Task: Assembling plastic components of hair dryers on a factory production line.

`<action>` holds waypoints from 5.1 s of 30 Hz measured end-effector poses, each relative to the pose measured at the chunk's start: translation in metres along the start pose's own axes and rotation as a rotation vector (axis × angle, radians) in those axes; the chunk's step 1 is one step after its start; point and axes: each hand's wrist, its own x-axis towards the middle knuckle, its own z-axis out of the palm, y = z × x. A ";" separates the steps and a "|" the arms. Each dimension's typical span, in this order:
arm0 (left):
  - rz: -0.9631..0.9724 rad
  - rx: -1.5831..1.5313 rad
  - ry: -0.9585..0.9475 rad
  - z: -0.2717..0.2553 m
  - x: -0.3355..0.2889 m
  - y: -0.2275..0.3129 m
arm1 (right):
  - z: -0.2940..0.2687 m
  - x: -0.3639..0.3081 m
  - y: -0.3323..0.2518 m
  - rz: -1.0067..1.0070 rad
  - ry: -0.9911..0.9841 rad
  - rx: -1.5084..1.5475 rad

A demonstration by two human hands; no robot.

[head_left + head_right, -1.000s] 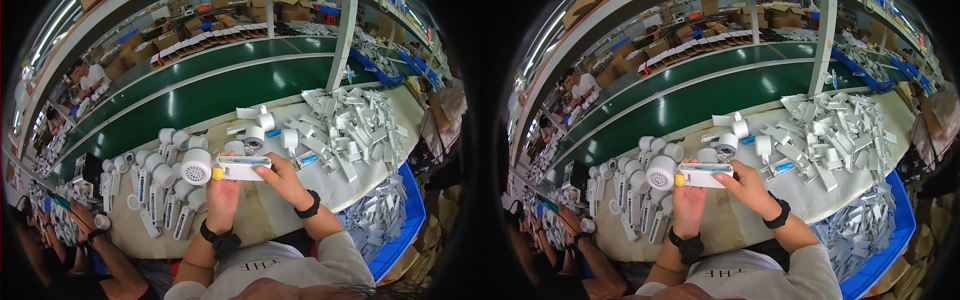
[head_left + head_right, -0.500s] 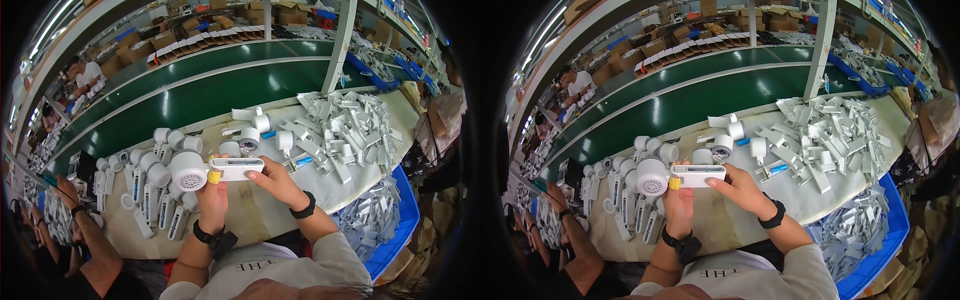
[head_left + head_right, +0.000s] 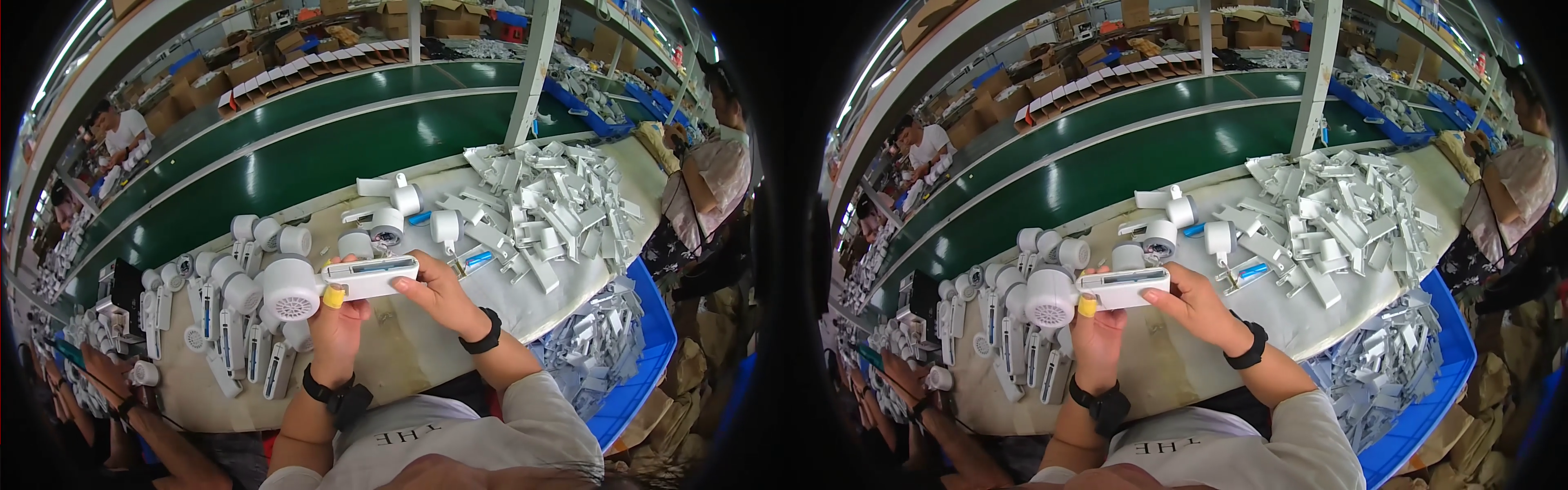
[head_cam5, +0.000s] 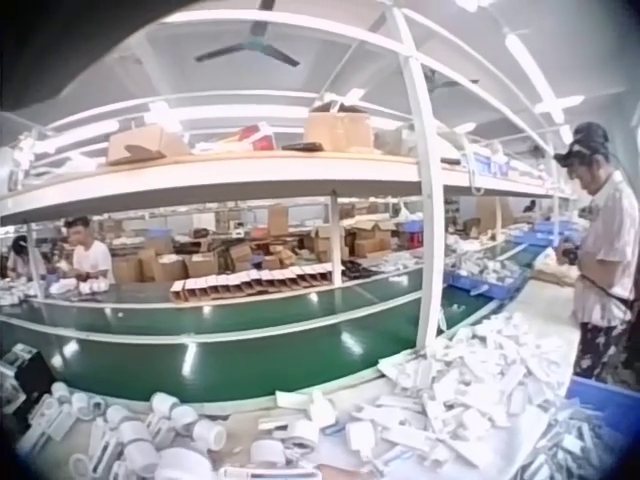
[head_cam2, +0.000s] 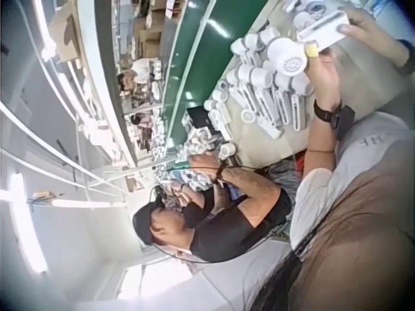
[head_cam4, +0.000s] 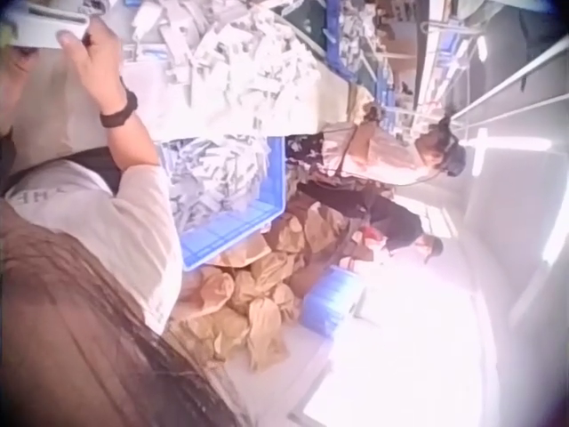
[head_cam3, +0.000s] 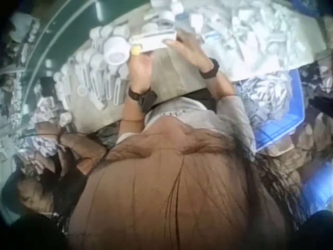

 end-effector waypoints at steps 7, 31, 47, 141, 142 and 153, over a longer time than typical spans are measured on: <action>-0.005 0.052 -0.090 -0.011 0.005 0.001 | -0.005 -0.006 -0.002 -0.021 -0.130 0.051; -0.217 -0.225 0.095 -0.023 0.018 -0.023 | 0.012 -0.009 -0.005 0.140 -0.127 -0.137; 0.295 0.980 0.068 -0.045 0.022 0.137 | 0.016 -0.018 -0.010 -0.026 -0.199 -0.193; -0.352 0.279 -0.136 -0.027 -0.001 -0.013 | -0.023 0.027 0.029 0.211 -0.182 0.659; -0.378 0.130 -0.155 -0.029 -0.001 -0.013 | -0.023 0.027 0.029 0.217 -0.164 0.676; -0.380 0.120 -0.363 -0.026 -0.003 -0.010 | -0.026 0.027 0.029 0.245 -0.117 0.735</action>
